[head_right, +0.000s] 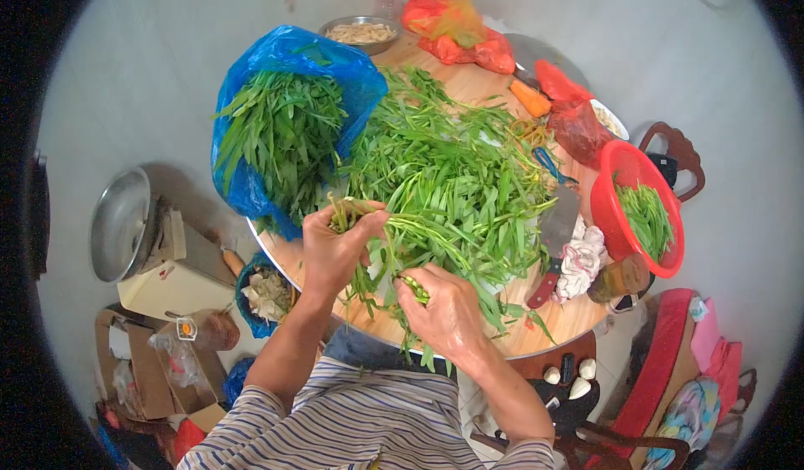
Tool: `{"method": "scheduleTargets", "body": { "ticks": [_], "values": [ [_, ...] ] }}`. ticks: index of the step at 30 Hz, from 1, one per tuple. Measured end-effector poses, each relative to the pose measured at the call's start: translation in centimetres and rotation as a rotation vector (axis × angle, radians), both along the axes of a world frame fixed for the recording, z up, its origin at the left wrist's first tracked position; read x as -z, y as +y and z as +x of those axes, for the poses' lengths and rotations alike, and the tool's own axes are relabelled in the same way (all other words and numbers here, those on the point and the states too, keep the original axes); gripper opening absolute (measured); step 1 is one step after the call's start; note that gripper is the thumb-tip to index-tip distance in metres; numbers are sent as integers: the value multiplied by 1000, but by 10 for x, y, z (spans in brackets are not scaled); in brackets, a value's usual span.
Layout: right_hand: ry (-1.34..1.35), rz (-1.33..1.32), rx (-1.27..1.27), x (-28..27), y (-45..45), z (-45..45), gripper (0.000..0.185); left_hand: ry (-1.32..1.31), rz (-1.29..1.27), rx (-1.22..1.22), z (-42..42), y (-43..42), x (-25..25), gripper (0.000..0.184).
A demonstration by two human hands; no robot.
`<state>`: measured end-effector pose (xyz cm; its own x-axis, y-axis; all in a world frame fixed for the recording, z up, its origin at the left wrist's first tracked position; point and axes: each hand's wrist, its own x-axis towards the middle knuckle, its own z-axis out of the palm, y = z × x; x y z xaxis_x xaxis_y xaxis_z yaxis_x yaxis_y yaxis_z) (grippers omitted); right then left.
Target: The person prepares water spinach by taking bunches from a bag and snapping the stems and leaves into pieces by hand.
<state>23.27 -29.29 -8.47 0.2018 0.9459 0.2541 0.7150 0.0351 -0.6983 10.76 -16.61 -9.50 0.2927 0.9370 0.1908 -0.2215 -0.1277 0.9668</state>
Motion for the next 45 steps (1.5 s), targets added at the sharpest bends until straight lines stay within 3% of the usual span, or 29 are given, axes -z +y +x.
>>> {"method": "scheduleTargets", "body": {
  "ticks": [4, 9, 10, 13, 15, 19, 21, 22, 23, 25, 27, 29, 31, 33, 35, 37, 40, 43, 45],
  "values": [
    [124, 11, -4, 14, 1, 1, 16, -8, 64, -55, -1, -4, 1, 11],
    [728, -181, 299, 20, 5, 13, 24, -78, 164, -49, -8, -20, 8, 7],
    [778, -105, 280, 25, 7, 17, 26, -96, 127, -14, -10, -23, 9, 6],
    [766, -109, 300, 25, 7, 26, 26, -136, 91, 11, -10, -26, 13, 6],
    [762, -138, 370, 13, 4, 31, 25, -309, -29, -32, -11, -28, 11, 8],
    [850, 25, 354, -4, -1, 51, 23, -317, -76, -22, -27, -13, 3, 17],
    [904, 105, 326, -21, -6, 63, 23, -291, -373, 38, -29, 0, -5, 25],
    [738, -58, 242, -25, -9, 85, 26, -333, -450, 105, -32, 11, 7, 28],
    [737, -53, 251, -21, -6, 91, 26, -332, -450, 114, -28, 19, 16, 28],
    [189, -193, 238, -20, 3, 92, 29, -567, -693, 69, -18, 27, 28, 21],
    [74, -202, 249, -12, 13, 88, 33, -592, -733, 123, -14, 24, 32, 18],
    [-93, -239, 210, 18, 27, 94, 37, -443, -737, 229, -11, 17, 36, 19],
    [-115, -253, 179, 19, 34, 89, 37, -422, -756, 318, -12, 16, 43, 17],
    [-133, -382, 206, 18, 40, 85, 40, -217, -612, 338, -6, 10, 44, 18],
    [-78, -354, 190, 21, 38, 85, 43, -143, -562, 321, -4, 5, 39, 24],
    [-25, -328, 180, 16, 38, 83, 46, 110, -374, 322, 0, 3, 39, 31],
    [-61, -406, 121, 14, 32, 83, 49, 147, -345, 365, 4, 0, 37, 34],
    [94, -399, 112, 26, 32, 87, 40, 170, -303, 364, 4, -1, 37, 33],
    [325, -223, 109, 10, 26, 82, 29, 154, -301, 345, 4, -1, 40, 33]
  ]
}}
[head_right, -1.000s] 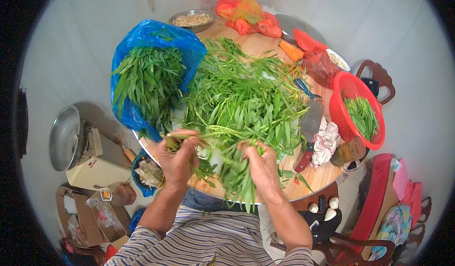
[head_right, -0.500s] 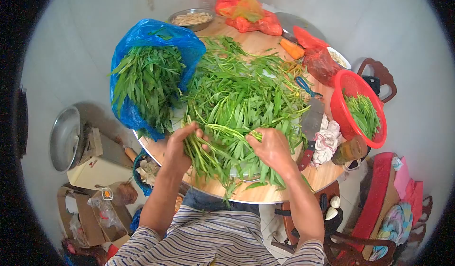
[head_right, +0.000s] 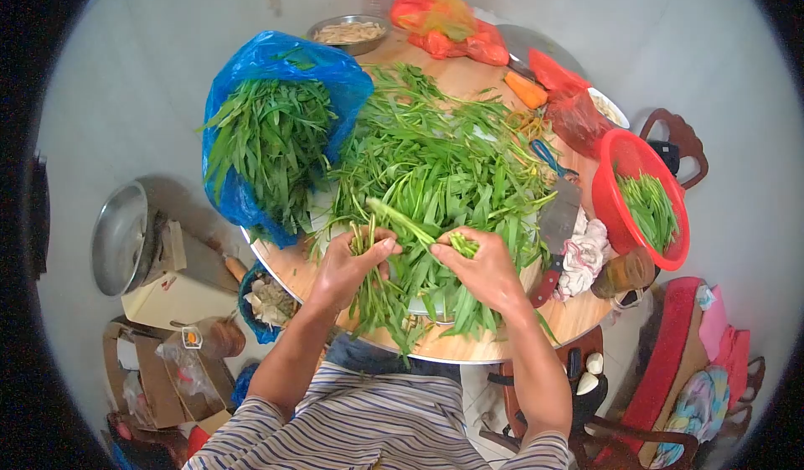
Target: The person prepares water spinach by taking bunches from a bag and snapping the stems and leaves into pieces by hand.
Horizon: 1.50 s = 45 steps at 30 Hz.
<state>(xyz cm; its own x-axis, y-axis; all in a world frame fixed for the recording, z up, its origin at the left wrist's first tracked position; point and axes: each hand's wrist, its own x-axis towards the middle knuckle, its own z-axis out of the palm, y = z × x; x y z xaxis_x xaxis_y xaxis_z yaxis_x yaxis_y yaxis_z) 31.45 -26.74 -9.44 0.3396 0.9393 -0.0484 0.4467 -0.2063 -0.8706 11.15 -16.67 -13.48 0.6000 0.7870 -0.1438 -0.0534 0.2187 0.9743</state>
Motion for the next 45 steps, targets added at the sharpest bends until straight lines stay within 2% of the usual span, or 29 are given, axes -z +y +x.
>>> {"method": "scheduleTargets", "body": {
  "ticks": [1, 5, 9, 13, 16, 18, 28, 30, 34, 38, 45],
  "values": [
    [101, 24, -1, -8, -3, -3, 23, -51, -14, -35, 1, 1, 3, 32],
    [80, 49, -52, -10, -7, -6, 18, -220, -82, -79, 2, 7, -1, 26],
    [65, 49, -123, -8, -7, -10, 20, -204, -62, -168, 4, 14, -11, 19],
    [178, 0, -97, -18, -9, -11, 20, -129, -160, -139, -1, 16, -23, 19],
    [152, -58, -152, -24, -10, -11, 21, -254, -153, -162, 3, 13, -26, 24],
    [153, -74, -157, -23, -11, -11, 21, -312, -242, -130, 3, 17, -27, 31],
    [279, -139, -224, -20, 0, -13, 36, -191, -226, -137, 8, 13, -23, 24],
    [230, -167, -230, -24, 5, -13, 34, -188, -210, -134, 9, 12, -25, 24],
    [340, -164, -245, -20, 11, -4, 28, -229, -189, -113, 9, 16, -20, 25],
    [381, -174, -248, -31, 10, -2, 24, -242, -240, 20, 0, 17, -31, 27],
    [142, -194, -168, -33, 6, -9, 22, -250, -278, 17, 1, 18, -23, 27]
  ]
}}
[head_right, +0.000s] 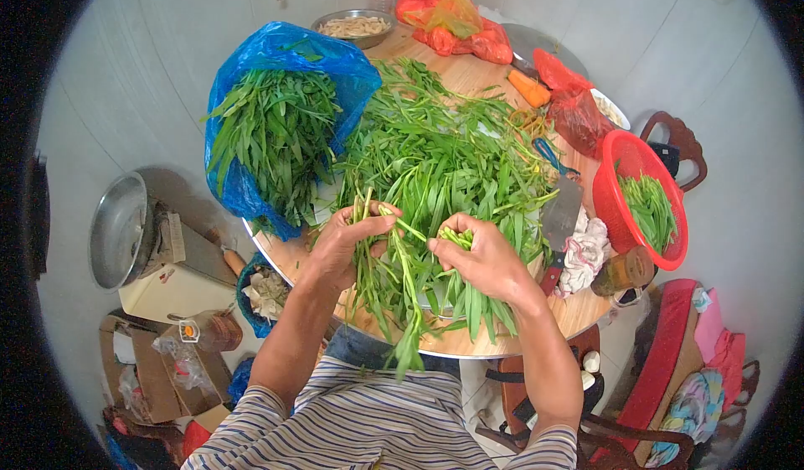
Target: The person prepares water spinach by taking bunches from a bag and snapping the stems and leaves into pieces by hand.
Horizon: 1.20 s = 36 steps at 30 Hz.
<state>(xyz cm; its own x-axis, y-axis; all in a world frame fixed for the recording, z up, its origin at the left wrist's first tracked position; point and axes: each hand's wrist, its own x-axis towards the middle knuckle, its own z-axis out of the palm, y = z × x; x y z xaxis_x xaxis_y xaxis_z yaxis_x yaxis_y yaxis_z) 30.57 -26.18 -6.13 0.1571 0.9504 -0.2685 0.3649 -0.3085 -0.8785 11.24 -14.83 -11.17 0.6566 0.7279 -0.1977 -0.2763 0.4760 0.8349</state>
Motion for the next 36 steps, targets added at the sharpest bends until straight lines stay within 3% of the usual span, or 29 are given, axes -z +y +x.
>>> {"method": "scheduleTargets", "body": {
  "ticks": [2, 6, 8, 9, 11, 14, 17, 21, 23, 24, 29, 31, 32, 36],
  "values": [
    [-62, 217, -20, 9, 0, -2, 23, 7, -3, -22, 1, 0, 4, 26],
    [-252, 256, -41, 3, -1, -11, 20, 34, 8, -68, 2, 0, 9, 22],
    [-634, 382, 2, 2, -3, -17, 15, 25, 15, -82, 3, -2, 9, 20],
    [-635, 383, 1, 0, -4, -23, 15, 17, 23, -96, 3, -2, 9, 19],
    [-916, 497, 158, -2, -5, -35, 13, 1, 13, -122, 5, -3, 11, 18],
    [-951, 711, 61, 9, -4, -32, 13, 4, 1, -146, 3, -3, 10, 17],
    [-1063, 604, 5, 14, -4, -32, 12, 17, -2, -130, 4, -5, 8, 18],
    [-870, 447, 155, 31, 10, -24, 13, 1, -11, -106, 7, -10, 8, 20],
    [-135, 381, 425, 45, 21, -14, 19, 0, -53, -107, 8, -12, 4, 21],
    [32, 337, 436, 42, 20, -7, 21, 3, -94, -111, 8, -12, 2, 23],
    [92, 294, 442, 16, -9, -5, 24, -82, -86, -165, -4, -1, 10, 25],
    [-126, 398, 224, 5, -29, -12, 18, -64, -108, -205, -6, 3, 11, 26],
    [-172, 302, 165, -1, -37, -13, 14, -98, -114, -212, -6, 4, 11, 26],
    [-337, 425, 47, 17, -45, -22, 17, -99, -128, -227, -2, 3, 9, 23]
  ]
}}
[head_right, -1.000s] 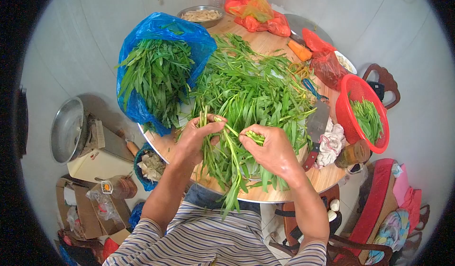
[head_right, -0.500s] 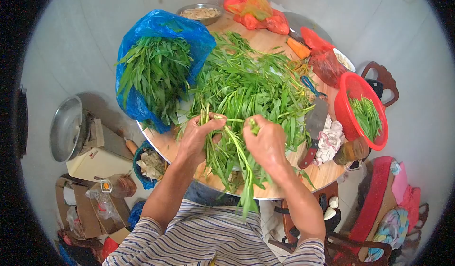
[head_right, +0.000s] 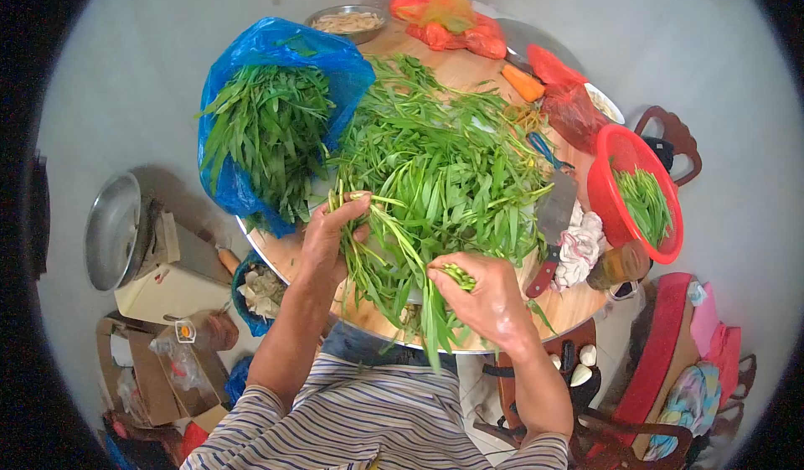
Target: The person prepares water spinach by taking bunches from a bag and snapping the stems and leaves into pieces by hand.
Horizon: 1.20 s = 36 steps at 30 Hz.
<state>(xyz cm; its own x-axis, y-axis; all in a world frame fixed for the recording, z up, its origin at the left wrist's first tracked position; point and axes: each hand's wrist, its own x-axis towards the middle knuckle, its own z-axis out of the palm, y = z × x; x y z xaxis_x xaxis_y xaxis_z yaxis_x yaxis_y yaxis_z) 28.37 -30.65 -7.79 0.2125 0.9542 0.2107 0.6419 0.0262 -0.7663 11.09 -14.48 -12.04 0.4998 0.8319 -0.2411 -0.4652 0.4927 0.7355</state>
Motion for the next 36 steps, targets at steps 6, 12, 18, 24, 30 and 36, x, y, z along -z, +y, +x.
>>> {"method": "scheduleTargets", "body": {
  "ticks": [6, 12, 18, 24, 30, 36],
  "values": [
    [-281, 97, 141, 5, 5, -18, 19, -2, 16, -31, 0, -5, -2, 25],
    [-477, 286, 225, 19, 9, -21, 23, -44, -2, -123, -3, -5, -2, 22],
    [-684, 385, 279, 25, 12, -18, 24, -27, -21, -104, -2, -8, -2, 22],
    [-724, 416, 312, 26, 18, -11, 19, -56, -151, -9, 0, -7, 2, 19],
    [-692, 455, 363, 34, 28, -4, 18, -83, -265, 142, 5, -7, -7, 15],
    [-6, 353, 547, 21, 47, -6, 12, -138, -79, -57, 13, -27, -32, 16]
  ]
}}
